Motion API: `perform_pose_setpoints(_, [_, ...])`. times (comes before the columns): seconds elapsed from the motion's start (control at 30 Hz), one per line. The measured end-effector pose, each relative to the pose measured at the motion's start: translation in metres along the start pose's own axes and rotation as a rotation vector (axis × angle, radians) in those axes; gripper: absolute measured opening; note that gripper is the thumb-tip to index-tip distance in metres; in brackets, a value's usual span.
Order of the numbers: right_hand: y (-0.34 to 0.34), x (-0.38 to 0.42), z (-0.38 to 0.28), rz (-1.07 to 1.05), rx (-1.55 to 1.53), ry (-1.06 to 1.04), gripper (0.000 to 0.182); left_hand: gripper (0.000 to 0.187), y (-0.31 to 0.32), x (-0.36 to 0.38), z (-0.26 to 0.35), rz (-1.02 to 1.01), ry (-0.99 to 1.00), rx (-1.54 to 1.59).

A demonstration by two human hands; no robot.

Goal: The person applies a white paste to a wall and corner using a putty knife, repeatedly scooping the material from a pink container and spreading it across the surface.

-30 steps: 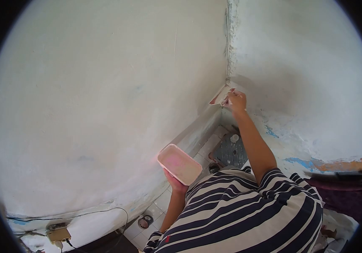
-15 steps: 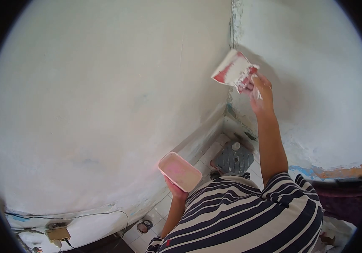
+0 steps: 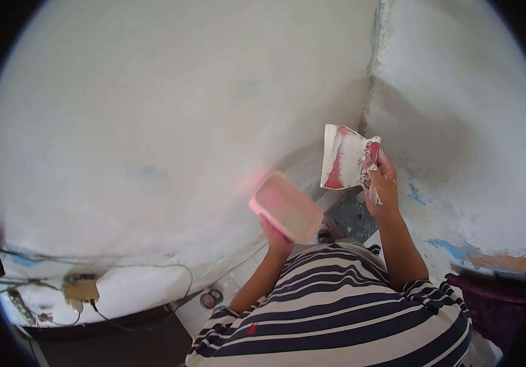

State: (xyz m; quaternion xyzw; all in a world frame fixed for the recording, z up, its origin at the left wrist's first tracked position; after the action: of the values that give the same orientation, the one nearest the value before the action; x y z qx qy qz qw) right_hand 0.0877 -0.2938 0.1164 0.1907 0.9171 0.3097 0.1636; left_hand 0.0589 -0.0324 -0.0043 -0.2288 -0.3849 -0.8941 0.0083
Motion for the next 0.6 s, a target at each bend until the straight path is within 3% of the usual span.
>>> perform_pose_setpoints(0.1, [0.040, 0.044, -0.019, -0.102, 0.069, -0.063, 0.031, 0.076, 0.014, 0.005, 0.012, -0.076, 0.064, -0.018])
perform_pose_setpoints(0.17, [0.067, 0.077, -0.041, -0.218, 0.659, -0.047, 0.024, 0.074, 0.032, 0.020, 0.028, -0.188, 0.216, 0.009])
perform_pose_setpoints(0.2, [0.094, 0.087, -0.059, -0.371, 0.894, -0.342, 0.022, 0.074, 0.038, 0.023, 0.034, -0.182, 0.224, 0.012])
perform_pose_setpoints(0.23, [0.104, 0.098, -0.058, -0.379, 0.894, -0.336, 0.022, 0.074, 0.042, 0.029, 0.038, -0.161, 0.234, 0.083])
perform_pose_setpoints(0.3, [0.141, 0.129, -0.065, -0.687, 0.861, -0.759, 0.033, 0.075, 0.032, 0.036, 0.045, -0.137, 0.250, 0.169])
perform_pose_setpoints(0.4, [0.177, 0.163, -0.060, -0.801, 0.844, -0.731, 0.042, 0.081, -0.014, 0.028, 0.037, -0.265, 0.279, 0.156])
perform_pose_setpoints(0.47, [0.188, 0.183, -0.052, -0.846, 0.836, -0.692, 0.042, 0.086, -0.040, 0.018, 0.018, -0.589, 0.248, 0.198])
perform_pose_setpoints(0.6, [0.189, 0.219, -0.047, -0.902, 0.873, -0.691, 0.042, 0.086, -0.064, 0.033, 0.021, -0.515, 0.264, 0.263])
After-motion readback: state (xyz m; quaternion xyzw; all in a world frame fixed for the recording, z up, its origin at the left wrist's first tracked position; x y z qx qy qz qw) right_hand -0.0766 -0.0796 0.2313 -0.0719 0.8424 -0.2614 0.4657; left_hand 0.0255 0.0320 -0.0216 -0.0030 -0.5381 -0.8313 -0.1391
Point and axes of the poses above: each hand's wrist, its own x-axis away from the middle knuckle, its own y-axis out of the palm, z = x × y, the point moved 5 cm from there along -x, towards the middle knuckle, and after that the axes turned 15 degrees about -y, right-handed, at the moved point
